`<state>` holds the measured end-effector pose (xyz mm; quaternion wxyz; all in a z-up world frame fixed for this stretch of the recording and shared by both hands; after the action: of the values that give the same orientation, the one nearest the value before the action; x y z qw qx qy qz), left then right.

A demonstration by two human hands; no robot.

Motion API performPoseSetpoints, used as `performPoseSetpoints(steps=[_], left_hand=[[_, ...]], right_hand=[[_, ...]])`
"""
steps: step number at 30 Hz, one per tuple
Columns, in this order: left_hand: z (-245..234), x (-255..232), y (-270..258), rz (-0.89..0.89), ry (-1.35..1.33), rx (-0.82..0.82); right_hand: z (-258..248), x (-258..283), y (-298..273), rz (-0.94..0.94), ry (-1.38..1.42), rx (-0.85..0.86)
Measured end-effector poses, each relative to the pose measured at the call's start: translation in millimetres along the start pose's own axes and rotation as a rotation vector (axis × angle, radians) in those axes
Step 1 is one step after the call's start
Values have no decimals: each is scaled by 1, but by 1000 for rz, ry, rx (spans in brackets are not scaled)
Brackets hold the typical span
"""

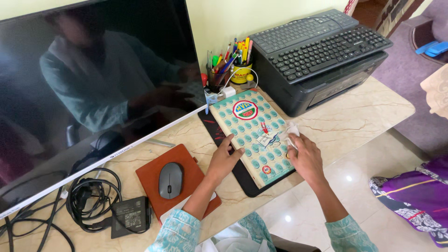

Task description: The person wipes a brown notebook, a computer mouse, a mousepad, and a monitor using a white cloth. They also tidy a power adapter and its cable on the desk.

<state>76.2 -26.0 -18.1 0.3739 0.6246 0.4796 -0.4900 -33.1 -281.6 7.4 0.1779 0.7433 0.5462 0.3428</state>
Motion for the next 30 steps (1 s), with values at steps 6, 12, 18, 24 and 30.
performPoseSetpoints(steps=[6, 12, 18, 24, 30], left_hand=[[-1, 7, 0, -249, -520, -88], [-4, 23, 7, -396, -673, -174], [0, 45, 31, -369, -850, -57], [10, 44, 25, -315, -503, -66], [17, 2, -1, -287, -581, 58]], right_hand=[[14, -11, 11, 115, -27, -10], [15, -22, 19, 236, 9, -67], [9, -24, 19, 265, 101, -84], [8, -31, 14, 371, 195, -37], [7, -41, 8, 349, 348, -59]])
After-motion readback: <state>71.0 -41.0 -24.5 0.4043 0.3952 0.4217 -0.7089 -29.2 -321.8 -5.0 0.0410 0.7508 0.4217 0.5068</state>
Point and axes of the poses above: each hand's wrist, its own y-axis towards the middle knuckle, its own z-axis out of the palm, x = y × z, the point moved 7 cm from there along y, towards the middle knuckle, and after that the axes turned 12 degrees about -x, right-handed, at the moved point
